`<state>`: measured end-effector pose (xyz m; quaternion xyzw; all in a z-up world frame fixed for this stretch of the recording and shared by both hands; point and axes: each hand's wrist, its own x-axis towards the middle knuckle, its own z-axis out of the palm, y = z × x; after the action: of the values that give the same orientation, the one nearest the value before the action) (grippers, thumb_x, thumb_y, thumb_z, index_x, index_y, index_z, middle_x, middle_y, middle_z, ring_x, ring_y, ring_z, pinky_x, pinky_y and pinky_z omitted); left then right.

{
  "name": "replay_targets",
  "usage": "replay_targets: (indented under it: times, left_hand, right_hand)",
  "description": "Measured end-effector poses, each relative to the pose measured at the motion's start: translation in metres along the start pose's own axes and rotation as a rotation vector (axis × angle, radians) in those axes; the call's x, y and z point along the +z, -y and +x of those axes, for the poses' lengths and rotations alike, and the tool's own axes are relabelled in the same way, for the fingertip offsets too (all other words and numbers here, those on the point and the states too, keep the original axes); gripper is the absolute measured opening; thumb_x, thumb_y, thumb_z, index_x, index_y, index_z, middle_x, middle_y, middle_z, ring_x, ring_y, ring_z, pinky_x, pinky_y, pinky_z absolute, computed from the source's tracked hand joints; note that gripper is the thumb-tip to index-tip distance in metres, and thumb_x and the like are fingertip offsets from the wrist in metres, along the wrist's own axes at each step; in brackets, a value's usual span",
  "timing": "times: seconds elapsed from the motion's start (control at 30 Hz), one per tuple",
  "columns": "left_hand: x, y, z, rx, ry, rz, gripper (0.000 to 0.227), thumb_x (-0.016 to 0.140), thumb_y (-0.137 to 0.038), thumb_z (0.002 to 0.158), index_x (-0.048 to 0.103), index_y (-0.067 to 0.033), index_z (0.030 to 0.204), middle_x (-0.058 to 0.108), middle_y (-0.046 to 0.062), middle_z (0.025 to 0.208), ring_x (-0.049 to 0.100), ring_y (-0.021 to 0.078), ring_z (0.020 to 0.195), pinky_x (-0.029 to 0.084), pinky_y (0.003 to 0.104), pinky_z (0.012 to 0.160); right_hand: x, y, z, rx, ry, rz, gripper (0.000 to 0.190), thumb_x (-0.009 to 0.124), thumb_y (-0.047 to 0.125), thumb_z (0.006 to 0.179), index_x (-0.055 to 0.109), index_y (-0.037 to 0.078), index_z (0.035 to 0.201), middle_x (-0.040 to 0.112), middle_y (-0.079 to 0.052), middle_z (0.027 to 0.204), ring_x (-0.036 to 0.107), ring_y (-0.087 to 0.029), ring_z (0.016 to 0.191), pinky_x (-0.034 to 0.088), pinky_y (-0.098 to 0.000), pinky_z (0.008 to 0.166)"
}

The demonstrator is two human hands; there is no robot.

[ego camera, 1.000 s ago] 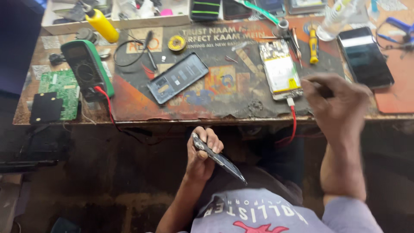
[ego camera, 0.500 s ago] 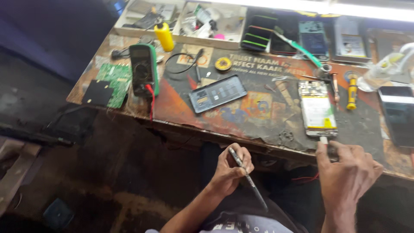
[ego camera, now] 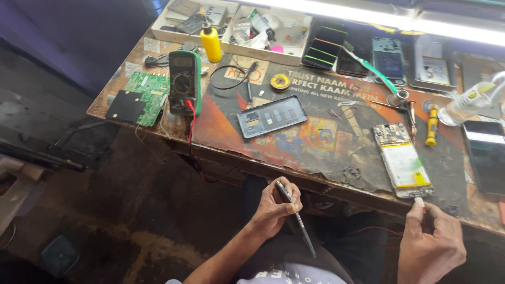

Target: The person disassembles a smartphone at a workbench, removing components including the battery and various internal panels by hand.

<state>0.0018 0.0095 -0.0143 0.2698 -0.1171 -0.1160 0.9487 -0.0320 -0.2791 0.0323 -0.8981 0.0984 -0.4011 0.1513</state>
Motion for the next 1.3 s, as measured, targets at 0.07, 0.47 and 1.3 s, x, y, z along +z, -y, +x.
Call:
replay_targets:
  times: [0.07, 0.47, 1.3]
  left_hand:
    - [0.000, 0.001, 0.002, -0.007, 0.015, -0.007, 0.047, 0.094, -0.011, 0.078, 0.052, -0.0089, 0.099, 0.057, 0.004, 0.090, 0.054, 0.0095, 0.077, 0.046, 0.026, 0.070]
    - [0.001, 0.011, 0.006, -0.025, 0.024, 0.009, 0.048, 0.095, -0.012, 0.077, 0.053, -0.0086, 0.100, 0.057, 0.004, 0.090, 0.057, 0.0110, 0.079, 0.047, 0.027, 0.070]
    - [-0.003, 0.011, 0.007, 0.002, 0.003, 0.017, 0.046, 0.094, -0.013, 0.079, 0.054, -0.0092, 0.101, 0.058, 0.003, 0.090, 0.059, 0.0106, 0.081, 0.048, 0.027, 0.071]
  right_hand:
    - [-0.010, 0.010, 0.007, 0.190, 0.030, 0.176, 0.012, 0.075, 0.011, 0.103, 0.075, 0.002, 0.110, 0.071, -0.008, 0.093, 0.070, -0.018, 0.083, 0.055, -0.0304, 0.074]
    - [0.030, -0.011, -0.013, 0.336, -0.121, 0.506, 0.009, 0.080, 0.000, 0.108, 0.077, -0.006, 0.113, 0.069, -0.004, 0.091, 0.062, -0.006, 0.082, 0.050, -0.0203, 0.077]
    - [0.037, -0.010, -0.005, 0.360, -0.116, 0.549, 0.007, 0.080, -0.002, 0.102, 0.078, -0.005, 0.108, 0.062, 0.002, 0.076, 0.053, -0.002, 0.066, 0.037, -0.0159, 0.058]
